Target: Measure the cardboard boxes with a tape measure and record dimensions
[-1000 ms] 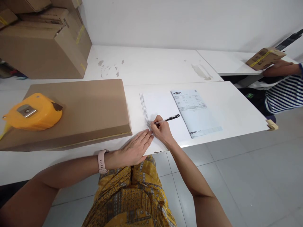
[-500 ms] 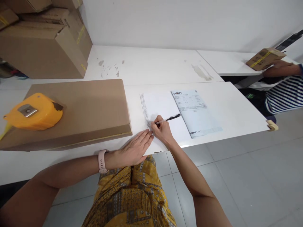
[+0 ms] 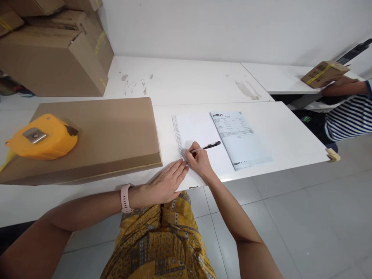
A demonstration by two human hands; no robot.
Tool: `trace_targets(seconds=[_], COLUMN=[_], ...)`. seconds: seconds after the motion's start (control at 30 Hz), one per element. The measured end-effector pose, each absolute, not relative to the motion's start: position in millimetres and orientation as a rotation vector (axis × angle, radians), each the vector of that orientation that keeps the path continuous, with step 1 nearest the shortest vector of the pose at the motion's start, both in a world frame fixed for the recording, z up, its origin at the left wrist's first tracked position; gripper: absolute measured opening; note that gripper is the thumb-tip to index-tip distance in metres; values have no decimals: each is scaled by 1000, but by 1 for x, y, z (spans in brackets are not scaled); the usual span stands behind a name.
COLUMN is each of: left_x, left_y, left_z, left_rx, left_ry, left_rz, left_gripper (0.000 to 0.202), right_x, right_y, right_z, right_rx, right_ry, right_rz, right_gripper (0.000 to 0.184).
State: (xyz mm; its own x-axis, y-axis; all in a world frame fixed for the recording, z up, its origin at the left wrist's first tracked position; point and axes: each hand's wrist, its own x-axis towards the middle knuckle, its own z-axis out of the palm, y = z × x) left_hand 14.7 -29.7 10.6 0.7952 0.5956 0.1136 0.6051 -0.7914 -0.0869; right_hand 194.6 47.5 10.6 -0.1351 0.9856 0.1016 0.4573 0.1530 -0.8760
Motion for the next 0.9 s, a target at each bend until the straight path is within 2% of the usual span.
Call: trace_targets(seconds=[0.43, 0.57, 0.67, 0.77, 0.9], left_x=[14, 16, 19, 14, -21], left_y=[-30, -27, -31, -45, -73], left_z=[15, 17, 19, 36, 91], left_rx=[-2873, -2927, -2960, -2977, -2772], left_ry=[-969, -1007, -1063, -1076, -1102], left_rz=[-106, -24, -16, -168, -721], left_gripper=[78, 82, 82, 73, 49], right_x=[196, 201, 205, 207, 205], right_y=[50, 56, 60, 61, 63], right_z=[3, -2, -5, -8, -14], right_rx=[-1373, -1332, -1366, -1470, -1581], right_ry=[-1664, -1711, -1839, -1943, -2039], right_rz=[853, 586, 304, 158, 64], right_gripper=[22, 12, 26, 37, 49])
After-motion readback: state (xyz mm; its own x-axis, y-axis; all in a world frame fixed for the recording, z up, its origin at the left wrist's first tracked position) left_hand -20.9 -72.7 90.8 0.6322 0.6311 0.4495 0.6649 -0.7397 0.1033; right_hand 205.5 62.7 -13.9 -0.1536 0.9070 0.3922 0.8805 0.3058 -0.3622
